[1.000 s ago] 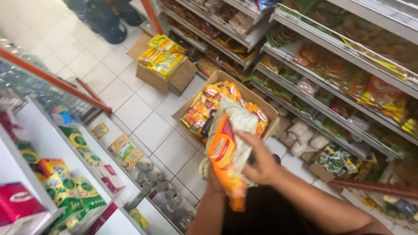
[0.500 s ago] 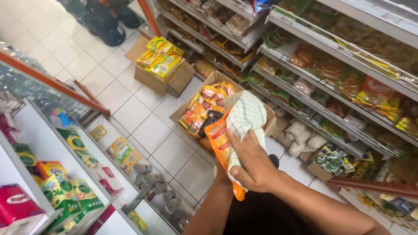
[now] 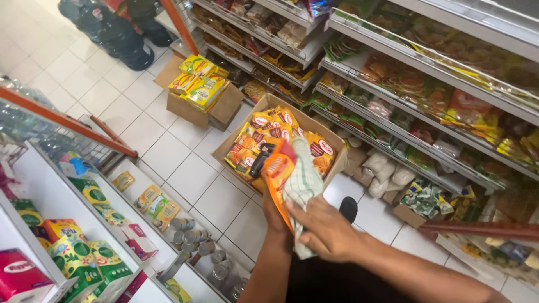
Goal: The person picks up individual packets of food seasoning from a cardboard box, wipes each packet thoroughly with a cloth by hand, and then places the cleaned packets onto a store shelf.
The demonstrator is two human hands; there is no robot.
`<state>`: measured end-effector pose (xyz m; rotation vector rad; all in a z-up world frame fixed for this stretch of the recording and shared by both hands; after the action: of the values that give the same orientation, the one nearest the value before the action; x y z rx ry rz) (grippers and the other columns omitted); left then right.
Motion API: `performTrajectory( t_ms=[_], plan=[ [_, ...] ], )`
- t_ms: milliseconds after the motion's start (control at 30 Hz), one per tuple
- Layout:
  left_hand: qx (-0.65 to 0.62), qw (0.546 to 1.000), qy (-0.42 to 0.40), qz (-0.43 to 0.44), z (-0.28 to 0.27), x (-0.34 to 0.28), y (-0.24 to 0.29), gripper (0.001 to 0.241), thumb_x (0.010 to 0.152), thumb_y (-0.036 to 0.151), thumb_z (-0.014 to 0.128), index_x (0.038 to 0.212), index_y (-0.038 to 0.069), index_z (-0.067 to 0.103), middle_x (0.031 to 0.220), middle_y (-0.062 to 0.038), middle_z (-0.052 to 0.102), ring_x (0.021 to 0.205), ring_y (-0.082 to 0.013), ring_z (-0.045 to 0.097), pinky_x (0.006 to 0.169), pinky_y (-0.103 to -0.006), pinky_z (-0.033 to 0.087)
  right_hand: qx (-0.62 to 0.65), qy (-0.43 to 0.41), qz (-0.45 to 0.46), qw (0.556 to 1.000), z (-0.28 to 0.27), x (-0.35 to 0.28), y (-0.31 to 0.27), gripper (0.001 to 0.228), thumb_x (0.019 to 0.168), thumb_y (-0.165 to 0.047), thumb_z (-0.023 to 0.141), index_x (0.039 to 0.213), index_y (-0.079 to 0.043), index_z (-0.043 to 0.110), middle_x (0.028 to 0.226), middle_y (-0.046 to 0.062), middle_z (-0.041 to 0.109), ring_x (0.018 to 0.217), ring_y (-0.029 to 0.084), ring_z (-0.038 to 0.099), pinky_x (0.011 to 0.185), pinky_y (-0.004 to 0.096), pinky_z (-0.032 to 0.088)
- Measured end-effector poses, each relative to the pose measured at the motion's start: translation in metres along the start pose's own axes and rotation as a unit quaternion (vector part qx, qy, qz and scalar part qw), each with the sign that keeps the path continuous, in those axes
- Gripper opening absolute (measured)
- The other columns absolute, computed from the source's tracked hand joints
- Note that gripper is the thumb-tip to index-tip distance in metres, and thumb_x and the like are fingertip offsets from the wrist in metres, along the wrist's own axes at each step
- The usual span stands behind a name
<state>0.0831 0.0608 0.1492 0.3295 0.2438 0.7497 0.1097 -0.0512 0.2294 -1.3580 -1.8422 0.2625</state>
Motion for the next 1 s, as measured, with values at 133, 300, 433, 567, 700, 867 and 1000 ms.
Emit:
performTrajectory(
  t_ms=[133,300,433,567,700,867,1000],
  plan=[
    [0.004,0.992,-0.122,-0.043,0.023,-0.018,-0.021,0.064,0.107,0.044,0.039,0.155,0.002,0.038,0.151,-0.017,0.050,0.138,-0.0311,0.050,0.118,-0.0468,0.040,-0.053,0.054,0.031,0.997,-0.026,0.019,0.009,0.066,0.105,-0.037,0.047,0.155,0.005,0.034,0.099,0.021,0.055,0.089,0.039,0.052,0.086,0.049,0.041],
    [0.045,0.991,-0.122,-0.029,0.051,-0.026,-0.017,0.071,0.108,0.053,0.036,0.157,0.002,0.035,0.155,-0.016,0.046,0.143,-0.0311,0.046,0.123,-0.0474,0.035,-0.054,0.196,0.056,0.978,-0.051,0.023,-0.003,0.060,0.109,-0.027,0.039,0.155,0.008,0.024,0.142,0.040,0.044,0.127,0.057,0.045,0.106,0.058,0.036],
    [0.017,0.996,-0.079,-0.041,0.052,-0.028,-0.010,0.074,0.106,0.057,0.032,0.155,0.001,0.036,0.153,-0.018,0.047,0.141,-0.0342,0.047,0.120,-0.0495,0.035,-0.049,0.152,0.104,0.982,-0.019,-0.005,-0.008,0.068,0.115,-0.037,0.039,0.160,0.010,0.022,0.140,0.037,0.046,0.119,0.052,0.048,0.107,0.054,0.039],
    [0.018,0.992,-0.114,-0.045,0.046,-0.032,-0.024,0.074,0.106,0.055,0.034,0.157,0.002,0.033,0.155,-0.018,0.045,0.142,-0.0340,0.046,0.121,-0.0498,0.035,-0.047,0.088,0.111,0.989,-0.002,-0.020,-0.003,0.080,0.105,-0.048,0.039,0.157,0.011,0.026,0.115,0.029,0.050,0.097,0.043,0.051,0.095,0.052,0.040],
    [0.153,0.972,-0.178,0.020,0.030,-0.054,-0.032,0.073,0.108,0.050,0.040,0.160,0.001,0.029,0.159,-0.018,0.042,0.146,-0.0336,0.045,0.123,-0.0501,0.035,-0.049,0.059,0.139,0.987,-0.018,-0.013,0.013,0.084,0.101,-0.054,0.035,0.158,0.009,0.030,0.106,0.025,0.052,0.097,0.043,0.053,0.098,0.049,0.040],
    [0.022,0.989,-0.116,-0.093,0.026,-0.070,-0.065,0.087,0.104,0.058,0.039,0.164,0.000,0.017,0.165,-0.020,0.031,0.152,-0.0332,0.033,0.127,-0.0465,0.027,0.280,0.207,0.186,0.919,-0.031,-0.017,0.029,0.076,0.111,-0.049,0.033,0.164,0.002,0.018,0.167,0.021,0.032,0.154,0.035,0.031,0.128,0.041,0.022],
    [0.376,0.898,-0.182,0.140,0.081,-0.071,-0.015,0.094,0.105,0.063,0.039,0.166,0.000,0.005,0.177,-0.013,0.007,0.164,-0.0298,0.016,0.132,-0.0465,0.021,0.524,0.224,0.330,0.753,0.022,-0.041,0.054,0.079,0.101,-0.038,0.054,0.162,-0.003,0.019,0.168,0.013,0.025,0.153,0.026,0.029,0.124,0.041,0.022]
  ],
)
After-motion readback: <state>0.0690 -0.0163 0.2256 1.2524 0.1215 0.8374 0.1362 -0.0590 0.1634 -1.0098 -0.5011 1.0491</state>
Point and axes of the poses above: each hand's wrist, its own x-axis towards the middle knuckle, its own z-axis out of the palm, y = z × x, the point moved 8 cm from there along x, towards the middle knuckle
